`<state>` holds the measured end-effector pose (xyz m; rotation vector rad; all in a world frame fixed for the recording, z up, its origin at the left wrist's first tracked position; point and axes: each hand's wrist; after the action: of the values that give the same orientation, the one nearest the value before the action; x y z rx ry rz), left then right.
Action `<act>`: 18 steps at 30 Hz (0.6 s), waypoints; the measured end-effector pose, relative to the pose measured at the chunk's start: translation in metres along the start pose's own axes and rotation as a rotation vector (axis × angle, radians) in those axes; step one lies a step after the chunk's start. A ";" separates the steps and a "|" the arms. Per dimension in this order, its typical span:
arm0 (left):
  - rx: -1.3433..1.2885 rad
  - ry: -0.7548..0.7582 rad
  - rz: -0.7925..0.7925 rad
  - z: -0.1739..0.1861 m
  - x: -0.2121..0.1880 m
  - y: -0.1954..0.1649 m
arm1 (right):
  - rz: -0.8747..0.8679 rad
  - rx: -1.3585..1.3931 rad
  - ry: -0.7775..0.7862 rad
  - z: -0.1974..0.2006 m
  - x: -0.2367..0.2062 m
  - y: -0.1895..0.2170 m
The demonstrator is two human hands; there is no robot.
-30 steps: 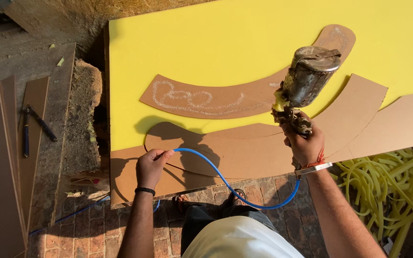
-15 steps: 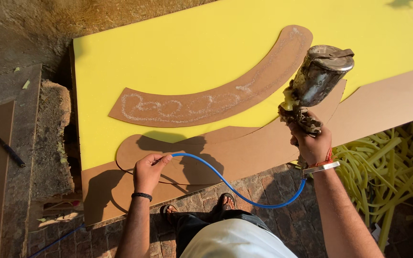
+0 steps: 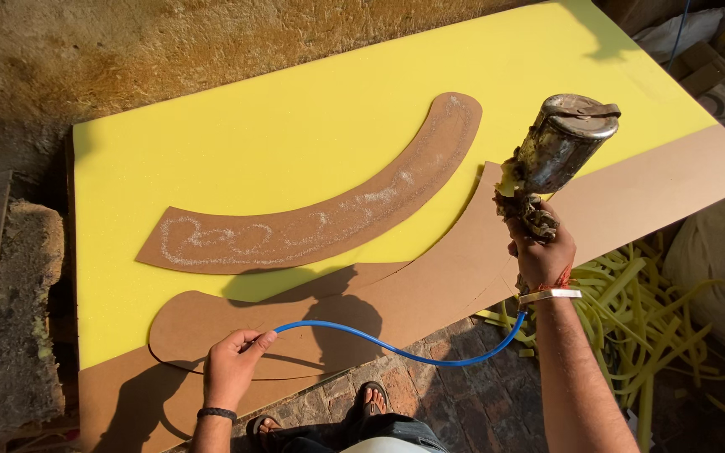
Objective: The person arranges curved cardboard cutout pieces on a large yellow foam board, applies hot glue to the back of the cutouts with a glue gun, and presses the pieces down onto the board, aligning them into a pattern.
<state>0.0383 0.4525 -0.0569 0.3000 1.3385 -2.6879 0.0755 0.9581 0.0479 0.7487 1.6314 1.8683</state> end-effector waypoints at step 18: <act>-0.046 -0.126 0.022 0.026 -0.010 -0.002 | -0.131 -0.005 0.171 -0.024 -0.010 -0.009</act>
<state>0.0444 0.4330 -0.0378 0.1365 1.3503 -2.6054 0.0659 0.9356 0.0360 0.4782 1.7355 1.8847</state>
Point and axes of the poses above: each hand's wrist, its own x-axis towards the middle knuckle, its own z-axis out of the back of the hand, y = z × x, and after that the axes turned 2 degrees about -z, right-handed
